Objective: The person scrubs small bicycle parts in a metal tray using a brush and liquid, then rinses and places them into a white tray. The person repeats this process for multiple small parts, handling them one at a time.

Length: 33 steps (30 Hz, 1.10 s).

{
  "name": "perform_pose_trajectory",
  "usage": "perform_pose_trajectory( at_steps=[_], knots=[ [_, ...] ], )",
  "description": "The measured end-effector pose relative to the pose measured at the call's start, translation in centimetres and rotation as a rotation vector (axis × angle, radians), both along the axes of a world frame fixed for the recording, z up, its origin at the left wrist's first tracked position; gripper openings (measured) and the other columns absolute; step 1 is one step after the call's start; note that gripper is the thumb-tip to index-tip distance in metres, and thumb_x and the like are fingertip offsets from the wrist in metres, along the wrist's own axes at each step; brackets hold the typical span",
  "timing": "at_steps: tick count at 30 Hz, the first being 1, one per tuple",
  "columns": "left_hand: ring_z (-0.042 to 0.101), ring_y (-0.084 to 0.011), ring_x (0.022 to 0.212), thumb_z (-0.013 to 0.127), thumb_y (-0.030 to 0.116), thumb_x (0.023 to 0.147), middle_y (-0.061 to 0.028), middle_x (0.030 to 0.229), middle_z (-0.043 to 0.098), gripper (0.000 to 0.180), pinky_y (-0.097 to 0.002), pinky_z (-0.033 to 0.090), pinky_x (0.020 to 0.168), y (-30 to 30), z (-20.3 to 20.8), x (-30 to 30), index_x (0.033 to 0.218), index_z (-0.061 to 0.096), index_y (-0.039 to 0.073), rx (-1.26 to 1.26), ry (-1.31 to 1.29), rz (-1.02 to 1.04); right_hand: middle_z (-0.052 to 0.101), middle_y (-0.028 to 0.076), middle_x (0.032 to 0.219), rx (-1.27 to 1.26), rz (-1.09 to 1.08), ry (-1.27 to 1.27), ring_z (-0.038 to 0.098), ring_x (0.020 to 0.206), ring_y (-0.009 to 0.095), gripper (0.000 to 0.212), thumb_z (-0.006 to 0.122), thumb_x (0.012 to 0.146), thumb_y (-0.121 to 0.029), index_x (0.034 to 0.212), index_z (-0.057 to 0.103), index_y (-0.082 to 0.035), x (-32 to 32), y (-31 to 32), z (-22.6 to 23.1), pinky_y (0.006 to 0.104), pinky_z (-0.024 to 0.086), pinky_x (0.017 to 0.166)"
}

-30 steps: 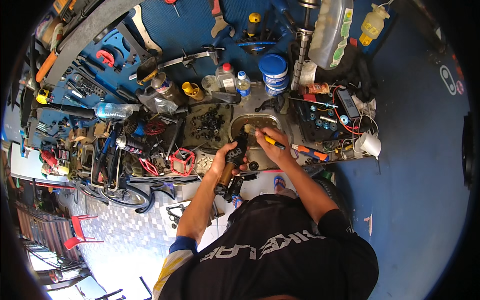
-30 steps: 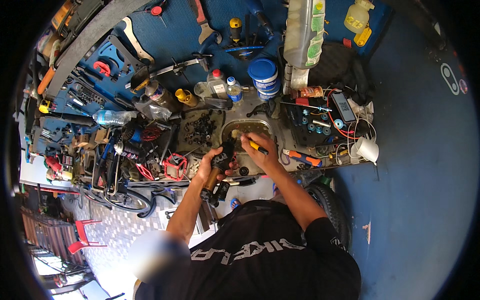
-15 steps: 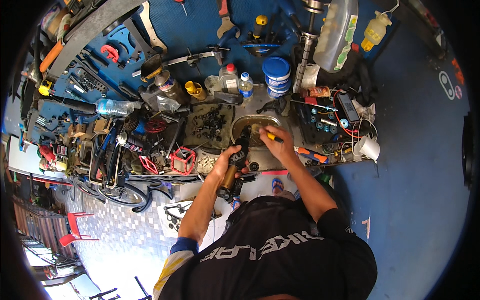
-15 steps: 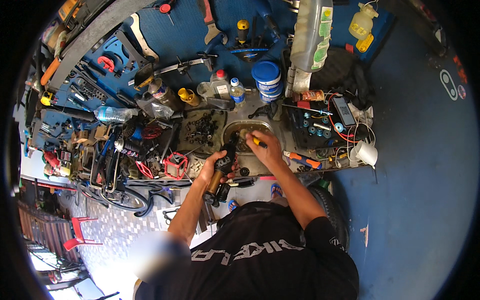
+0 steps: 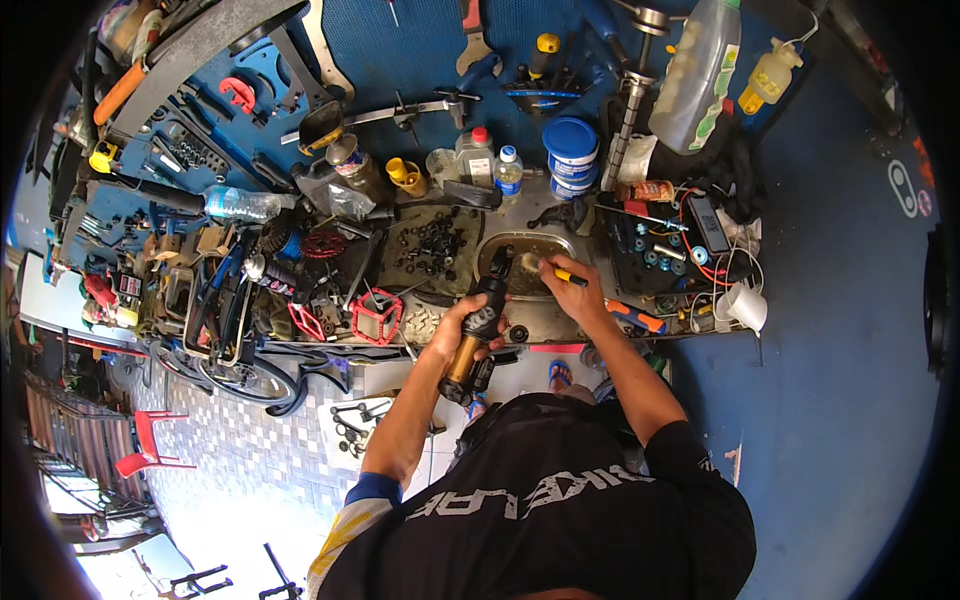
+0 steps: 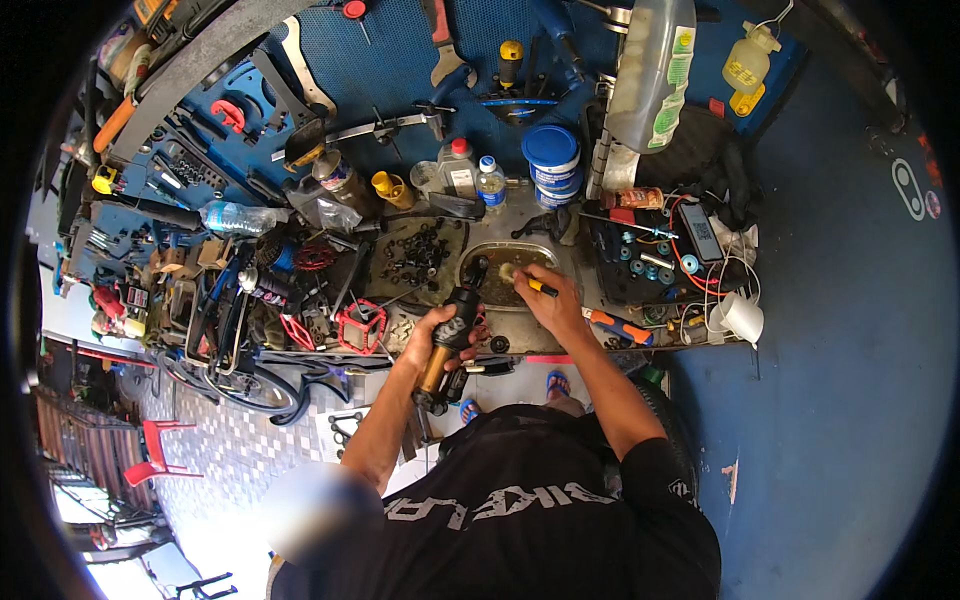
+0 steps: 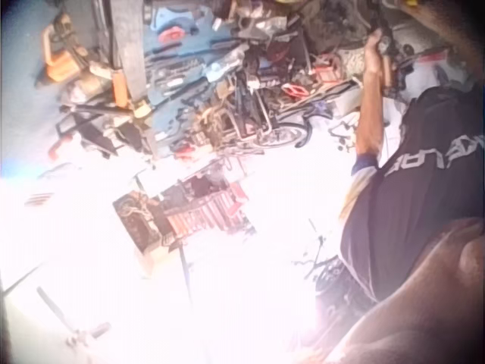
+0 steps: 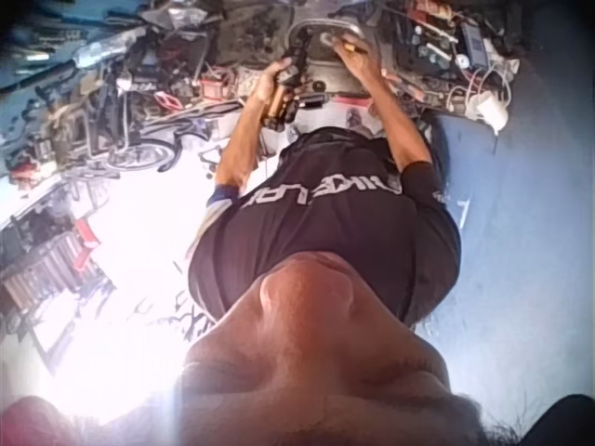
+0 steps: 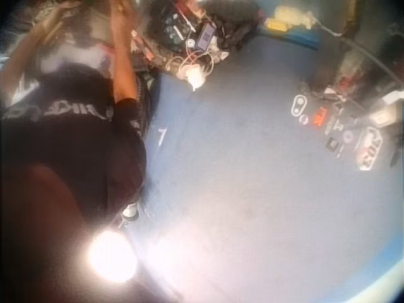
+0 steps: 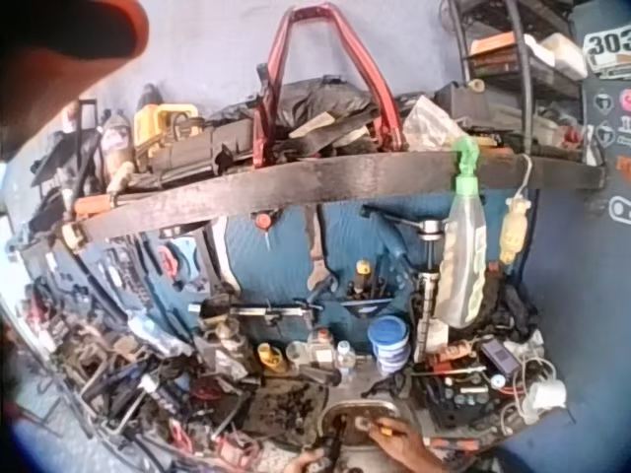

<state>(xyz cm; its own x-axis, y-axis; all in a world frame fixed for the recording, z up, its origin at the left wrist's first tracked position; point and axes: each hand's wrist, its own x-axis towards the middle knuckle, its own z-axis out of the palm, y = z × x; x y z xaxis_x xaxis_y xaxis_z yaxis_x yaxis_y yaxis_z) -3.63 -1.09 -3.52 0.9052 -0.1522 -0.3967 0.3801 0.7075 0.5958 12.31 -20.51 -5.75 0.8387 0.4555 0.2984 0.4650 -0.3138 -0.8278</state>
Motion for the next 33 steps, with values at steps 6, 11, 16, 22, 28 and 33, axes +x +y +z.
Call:
perform_pose_trajectory(
  at_steps=[6, 11, 16, 22, 28, 33],
  knots=[
    [0.055, -0.0235, 0.064, 0.059, 0.050, 0.096, -0.0146, 0.091, 0.055, 0.070, -0.0256, 0.046, 0.034, 0.6, -1.2, -2.5, 0.147, 0.044, 0.005, -0.541, -0.200, 0.035, 0.068, 0.009, 0.092, -0.367, 0.084, -0.440, 0.064, 0.094, 0.031, 0.025, 0.074, 0.092, -0.030, 0.112, 0.073, -0.015, 2.9, -1.3, -4.4, 0.0443, 0.053, 0.086],
    [0.054, -0.0238, 0.062, 0.058, 0.050, 0.098, -0.0163, 0.091, 0.056, 0.070, -0.0258, 0.046, 0.034, 0.8, -0.6, -3.1, 0.147, 0.040, 0.003, -0.569, -0.216, 0.036, 0.068, 0.010, 0.103, -0.564, 0.207, -0.497, 0.059, 0.111, 0.031, 0.033, 0.067, 0.094, -0.018, 0.127, 0.068, -0.017, 3.8, -1.9, -5.2, 0.0473, 0.049, 0.095],
    [0.059, -0.0216, 0.064, 0.058, 0.051, 0.097, -0.0113, 0.086, 0.064, 0.051, -0.0268, 0.043, 0.037, 3.2, 0.6, -0.5, 0.121, 0.059, 0.005, -0.088, 0.148, -0.012, 0.070, 0.012, 0.109, -0.569, 0.022, -0.415, 0.062, 0.107, 0.035, 0.041, 0.064, 0.091, -0.012, 0.132, 0.065, -0.015, 0.6, -2.8, -3.1, 0.0480, 0.049, 0.096],
    [0.064, -0.0226, 0.059, 0.065, 0.035, 0.098, -0.0133, 0.083, 0.065, 0.043, -0.0297, 0.048, 0.038, 2.5, 10.3, 1.2, 0.124, 0.052, 0.004, 0.221, -0.294, 0.117, 0.071, 0.015, 0.102, -0.429, -0.221, -0.223, 0.065, 0.101, 0.037, 0.028, 0.065, 0.092, -0.016, 0.118, 0.072, -0.009, -6.9, -8.2, -0.7, 0.0458, 0.051, 0.093],
    [0.064, -0.0237, 0.059, 0.069, 0.037, 0.097, -0.0123, 0.083, 0.064, 0.043, -0.0324, 0.048, 0.039, -0.9, 1.9, 3.0, 0.119, 0.048, 0.006, 0.264, 0.006, 0.050, 0.071, 0.016, 0.099, -0.483, -0.408, 0.017, 0.067, 0.096, 0.034, 0.025, 0.065, 0.093, -0.017, 0.116, 0.072, -0.008, -14.1, -14.7, -1.7, 0.0466, 0.052, 0.090],
    [0.064, -0.0208, 0.059, 0.073, 0.037, 0.094, -0.0099, 0.082, 0.062, 0.043, -0.0324, 0.050, 0.040, -2.4, -0.6, 2.2, 0.115, 0.049, 0.008, 0.145, 0.084, 0.043, 0.072, 0.016, 0.100, -0.399, -0.454, 0.091, 0.070, 0.087, 0.033, 0.025, 0.066, 0.092, -0.014, 0.116, 0.073, -0.008, -15.5, -16.9, -0.3, 0.0432, 0.055, 0.082]
  ],
)
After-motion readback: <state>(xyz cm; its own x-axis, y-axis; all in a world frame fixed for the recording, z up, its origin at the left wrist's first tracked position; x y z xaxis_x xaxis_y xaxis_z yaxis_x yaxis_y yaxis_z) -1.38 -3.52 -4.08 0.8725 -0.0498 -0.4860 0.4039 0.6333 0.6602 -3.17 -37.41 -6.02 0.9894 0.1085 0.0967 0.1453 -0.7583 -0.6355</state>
